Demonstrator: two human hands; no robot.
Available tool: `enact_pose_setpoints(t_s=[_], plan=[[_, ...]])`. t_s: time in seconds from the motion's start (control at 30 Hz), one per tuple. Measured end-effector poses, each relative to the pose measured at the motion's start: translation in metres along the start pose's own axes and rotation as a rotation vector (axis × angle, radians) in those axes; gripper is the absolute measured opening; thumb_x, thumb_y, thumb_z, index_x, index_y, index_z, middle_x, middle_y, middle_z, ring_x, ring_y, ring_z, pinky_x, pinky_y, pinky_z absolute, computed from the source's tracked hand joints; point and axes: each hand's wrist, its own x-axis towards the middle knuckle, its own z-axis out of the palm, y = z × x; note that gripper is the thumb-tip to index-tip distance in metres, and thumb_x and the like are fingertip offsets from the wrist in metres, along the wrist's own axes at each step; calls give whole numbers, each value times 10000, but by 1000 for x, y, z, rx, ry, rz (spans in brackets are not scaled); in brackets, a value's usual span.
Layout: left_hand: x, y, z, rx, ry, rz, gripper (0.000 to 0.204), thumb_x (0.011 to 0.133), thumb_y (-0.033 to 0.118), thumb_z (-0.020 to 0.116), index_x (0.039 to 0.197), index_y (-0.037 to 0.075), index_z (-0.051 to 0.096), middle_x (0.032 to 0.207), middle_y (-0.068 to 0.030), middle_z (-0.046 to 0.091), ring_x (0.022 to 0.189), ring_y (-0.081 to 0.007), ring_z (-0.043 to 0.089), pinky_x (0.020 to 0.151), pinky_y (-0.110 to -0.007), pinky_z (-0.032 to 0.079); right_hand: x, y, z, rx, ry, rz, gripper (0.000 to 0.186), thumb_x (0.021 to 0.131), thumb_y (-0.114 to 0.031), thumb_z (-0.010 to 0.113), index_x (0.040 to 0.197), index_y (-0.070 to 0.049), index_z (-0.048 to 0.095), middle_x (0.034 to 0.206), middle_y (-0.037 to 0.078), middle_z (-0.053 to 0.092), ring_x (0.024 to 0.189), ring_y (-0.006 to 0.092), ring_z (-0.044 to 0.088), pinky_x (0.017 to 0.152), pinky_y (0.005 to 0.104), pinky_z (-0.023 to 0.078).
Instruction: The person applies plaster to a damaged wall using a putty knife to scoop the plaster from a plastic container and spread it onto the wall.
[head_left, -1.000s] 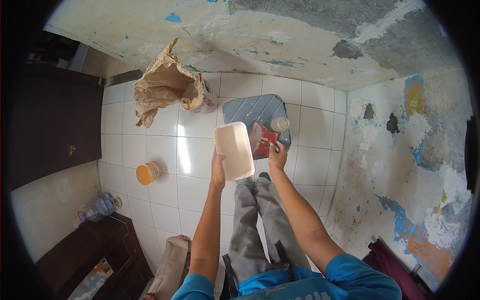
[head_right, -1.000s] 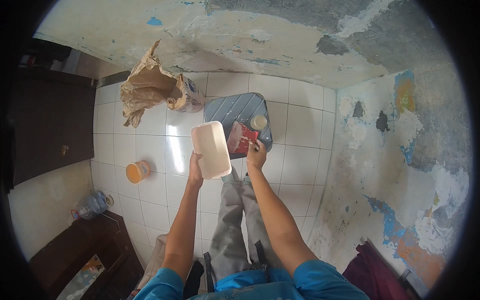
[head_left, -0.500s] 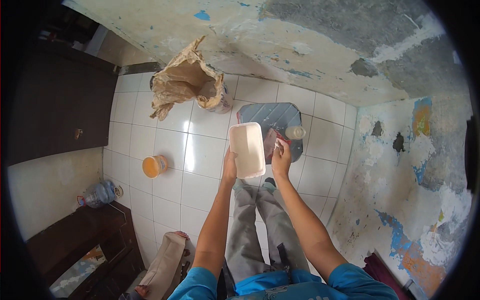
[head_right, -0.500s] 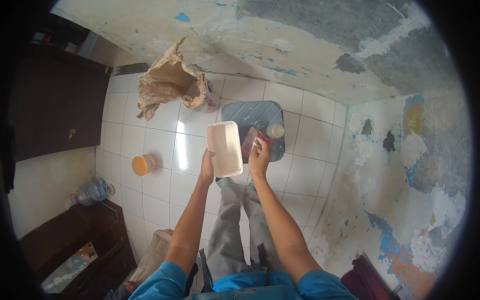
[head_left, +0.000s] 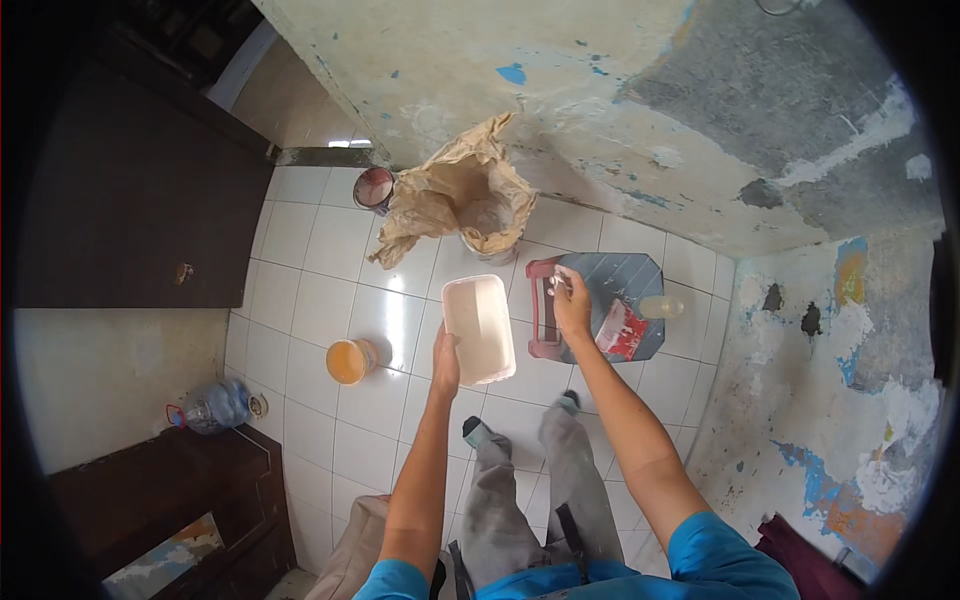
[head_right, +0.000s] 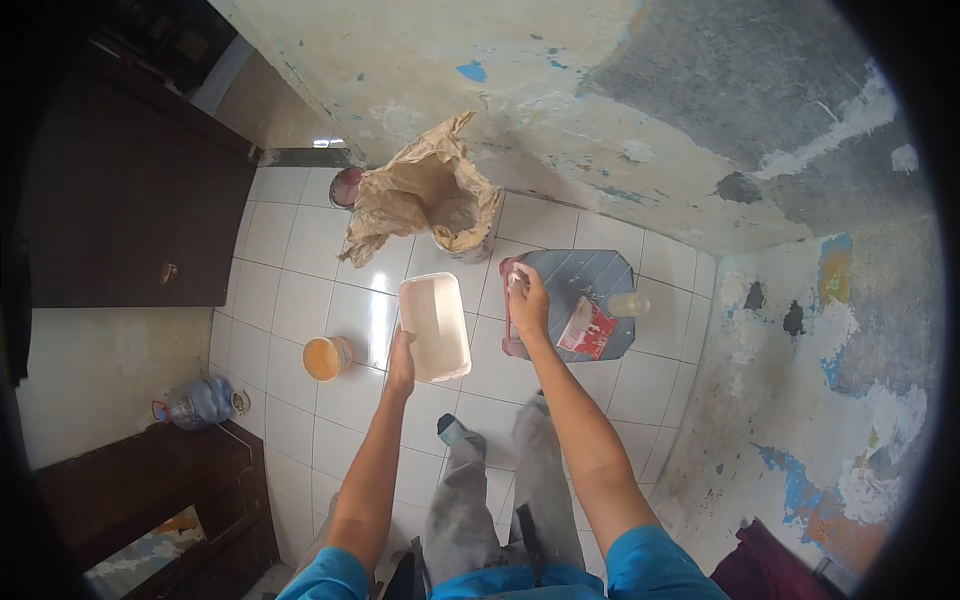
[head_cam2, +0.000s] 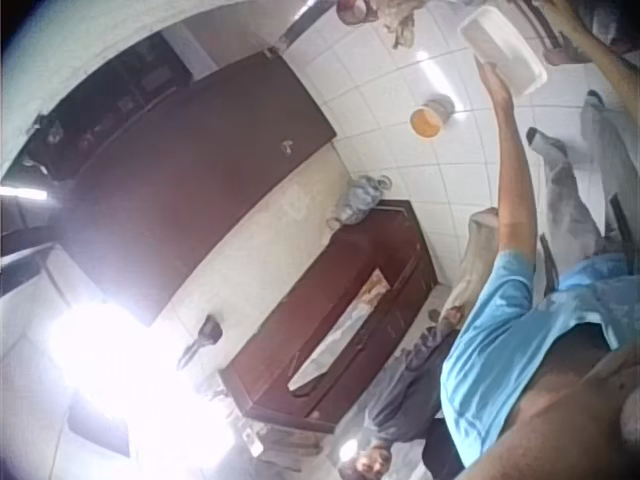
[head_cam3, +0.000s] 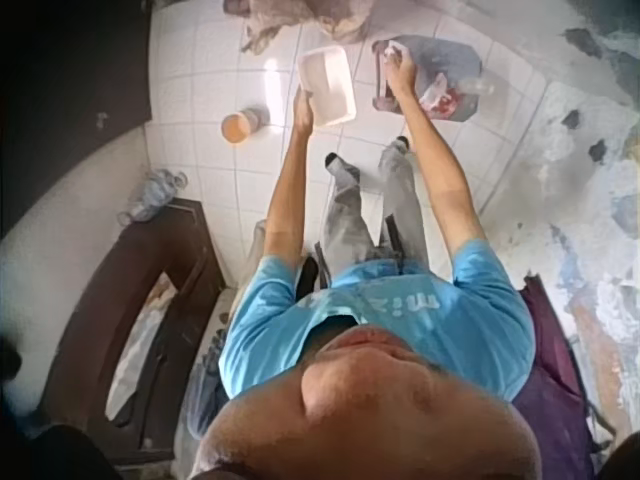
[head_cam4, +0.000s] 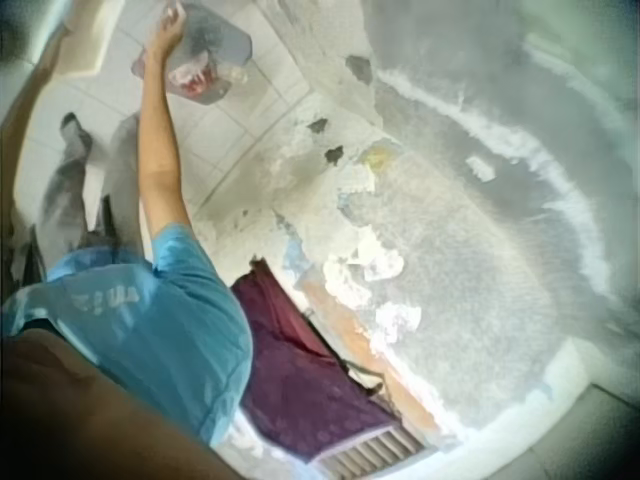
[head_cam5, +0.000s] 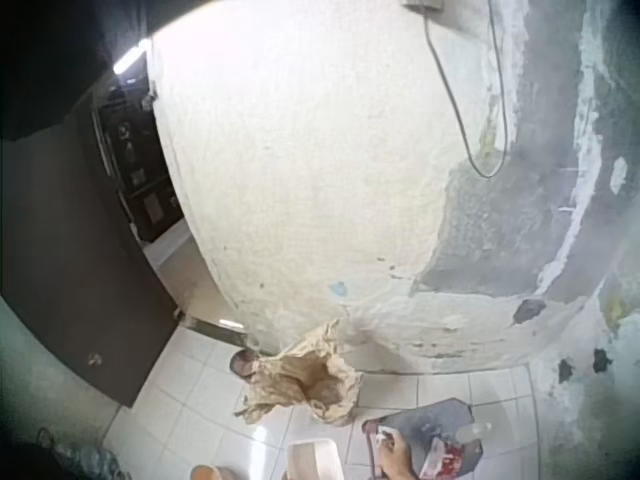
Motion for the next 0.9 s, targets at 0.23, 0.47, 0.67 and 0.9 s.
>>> enact_pose_setpoints(t_s=[0.23,0.47,0.67,0.9], plan=[[43,9,-51,-5,17,5,652,896,246,411,1482,-39,434,1403,-181,528,1321,-285,484,1135,-389,360,74,26,93,-184,-111,-83,290,977,-47,576,1258,-31,644,1007,104,726,875,160,691,818,297,546],[131,-11,-64,-20,58,13,678,881,243,408,1501,-30,405,1433,-185,504,1334,-302,477,1142,-407,365,181,74,171,-440,-253,-98,331,942,-134,592,1264,-76,642,1173,198,717,1113,375,679,974,438,520],[180,-47,-71,-33,125,-55,682,871,250,422,1492,-32,410,1410,-177,515,1339,-292,465,1151,-391,340,235,112,221,-757,-349,-79,327,933,-157,618,1236,-36,647,1194,236,700,1157,393,658,1005,459,517],[214,-81,-61,-60,81,-64,671,867,253,426,1475,-31,423,1385,-166,521,1320,-280,463,1144,-380,335,282,195,225,-1226,-827,-61,373,865,-131,674,1230,-58,699,1234,229,695,1166,385,669,966,475,543]])
